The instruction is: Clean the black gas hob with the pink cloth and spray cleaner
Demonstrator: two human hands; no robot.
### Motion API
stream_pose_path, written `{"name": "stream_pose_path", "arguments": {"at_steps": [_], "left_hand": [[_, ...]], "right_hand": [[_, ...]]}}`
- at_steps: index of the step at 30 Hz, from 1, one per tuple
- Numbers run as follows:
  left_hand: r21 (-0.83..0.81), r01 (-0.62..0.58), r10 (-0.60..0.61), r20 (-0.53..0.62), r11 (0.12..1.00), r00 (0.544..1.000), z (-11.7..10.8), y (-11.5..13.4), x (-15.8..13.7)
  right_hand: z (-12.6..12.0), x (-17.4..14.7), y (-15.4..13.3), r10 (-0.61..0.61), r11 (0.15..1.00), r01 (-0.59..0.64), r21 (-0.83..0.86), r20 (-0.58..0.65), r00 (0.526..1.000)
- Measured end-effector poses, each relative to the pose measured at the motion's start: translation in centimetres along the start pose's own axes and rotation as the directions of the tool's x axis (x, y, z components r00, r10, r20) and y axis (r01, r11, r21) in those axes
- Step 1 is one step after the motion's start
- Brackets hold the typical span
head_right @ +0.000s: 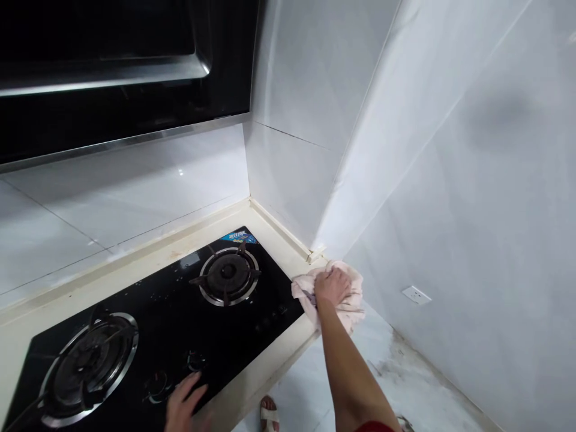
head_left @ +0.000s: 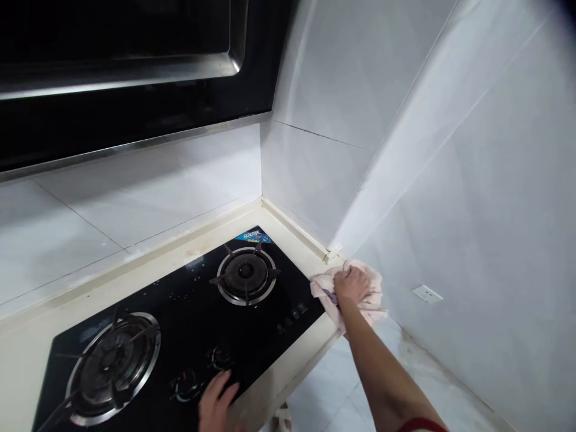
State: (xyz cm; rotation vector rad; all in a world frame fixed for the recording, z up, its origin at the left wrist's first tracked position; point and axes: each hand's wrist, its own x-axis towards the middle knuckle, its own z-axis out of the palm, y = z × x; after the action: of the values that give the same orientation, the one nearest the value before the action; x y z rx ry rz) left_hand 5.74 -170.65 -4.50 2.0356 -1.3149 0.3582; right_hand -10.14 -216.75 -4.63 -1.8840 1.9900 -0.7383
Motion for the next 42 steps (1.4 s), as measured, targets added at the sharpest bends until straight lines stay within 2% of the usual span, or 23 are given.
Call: {"name": "stream_pose_path", "arguments": {"at_steps": [1,3,5,7,10,12,13,15,16,17,19,22,24,25,27,29,32,34,36,38,40,42], "left_hand": [[-0.057,-0.034,0.040,0.094,0.998,0.995,2.1,2.1,1.7],[-0.099,-0.085,0.103,0.197,0.991,0.975,6.2,6.5,5.3],[-0.141,-0.199,0.226,0.215,0.970,0.950,9.8,10.3,8.8],[-0.119,-0.281,0.303,0.260,0.952,0.917,13.0,12.8,12.0],[-0.082,-0.329,0.335,0.377,0.941,0.864,16.4,13.8,15.6],[-0.081,-0.354,0.351,0.448,0.932,0.822,17.6,13.4,17.2],[-0.079,-0.371,0.363,0.468,0.925,0.806,17.9,13.2,17.8],[-0.060,-0.403,0.381,0.476,0.913,0.793,18.3,13.1,18.8],[-0.044,-0.410,0.381,0.472,0.911,0.795,18.4,13.3,19.3],[-0.030,-0.410,0.376,0.467,0.911,0.801,18.7,13.7,19.8],[-0.008,-0.399,0.358,0.457,0.917,0.815,19.4,14.7,20.9],[0.015,-0.372,0.328,0.441,0.928,0.835,20.4,16.1,22.2],[0.035,-0.348,0.302,0.424,0.937,0.854,20.3,16.0,22.1],[0.047,-0.333,0.285,0.413,0.942,0.865,19.9,15.6,21.7],[0.072,-0.295,0.245,0.389,0.953,0.888,18.3,14.1,19.9],[0.096,-0.247,0.200,0.351,0.964,0.915,16.3,11.9,17.4],[0.156,-0.132,0.094,0.229,0.979,0.969,13.9,8.6,14.3],[0.210,-0.068,0.033,0.167,0.975,0.985,13.3,7.3,13.5],[0.248,-0.062,0.020,0.168,0.967,0.986,13.4,6.9,13.7],[0.251,-0.103,0.047,0.217,0.963,0.975,13.5,6.8,14.0],[0.239,-0.159,0.088,0.283,0.958,0.955,13.0,6.8,13.5],[0.239,-0.183,0.104,0.308,0.954,0.946,11.8,6.6,11.6]], "right_hand": [[0.4,-1.5,-0.4,0.015,1.000,-0.016,0.012,0.012,1.000],[0.9,-4.5,-1.2,0.009,0.999,-0.011,0.043,0.062,0.998],[0.9,-6.8,-1.5,-0.061,0.995,0.050,0.087,0.133,0.989],[-0.1,-8.1,-0.9,-0.186,0.977,0.157,0.148,0.211,0.960],[-3.0,-8.8,2.3,-0.387,0.907,0.318,0.276,0.251,0.887],[-4.8,-9.4,5.4,-0.535,0.828,0.446,0.341,0.243,0.809],[-5.4,-9.9,6.9,-0.611,0.780,0.518,0.351,0.245,0.753],[-5.6,-10.7,9.1,-0.713,0.700,0.645,0.305,0.262,0.650],[-5.2,-10.8,9.7,-0.734,0.679,0.687,0.260,0.268,0.624],[-4.6,-10.6,10.1,-0.742,0.668,0.713,0.211,0.262,0.617],[-3.2,-9.1,10.3,-0.738,0.669,0.730,0.135,0.237,0.632],[-1.2,-5.6,9.6,-0.689,0.721,0.688,0.085,0.197,0.698],[-0.2,-4.2,8.9,-0.643,0.764,0.640,0.086,0.191,0.742],[0.3,-4.1,8.4,-0.639,0.768,0.632,0.103,0.200,0.743],[1.0,-5.1,6.9,-0.683,0.729,0.666,0.158,0.235,0.692],[1.5,-7.2,4.5,-0.746,0.660,0.727,0.188,0.278,0.606],[1.7,-10.0,-0.4,-0.794,0.566,0.808,0.164,0.374,0.480],[1.6,-10.9,-3.6,-0.796,0.528,0.838,0.137,0.424,0.432],[1.5,-11.1,-5.8,-0.791,0.517,0.850,0.106,0.438,0.427],[1.4,-11.4,-6.4,-0.794,0.515,0.853,0.084,0.423,0.437],[1.4,-12.3,-5.7,-0.806,0.512,0.855,0.083,0.392,0.444],[1.2,-14.3,-4.2,-0.834,0.488,0.865,0.117,0.355,0.423]]}}
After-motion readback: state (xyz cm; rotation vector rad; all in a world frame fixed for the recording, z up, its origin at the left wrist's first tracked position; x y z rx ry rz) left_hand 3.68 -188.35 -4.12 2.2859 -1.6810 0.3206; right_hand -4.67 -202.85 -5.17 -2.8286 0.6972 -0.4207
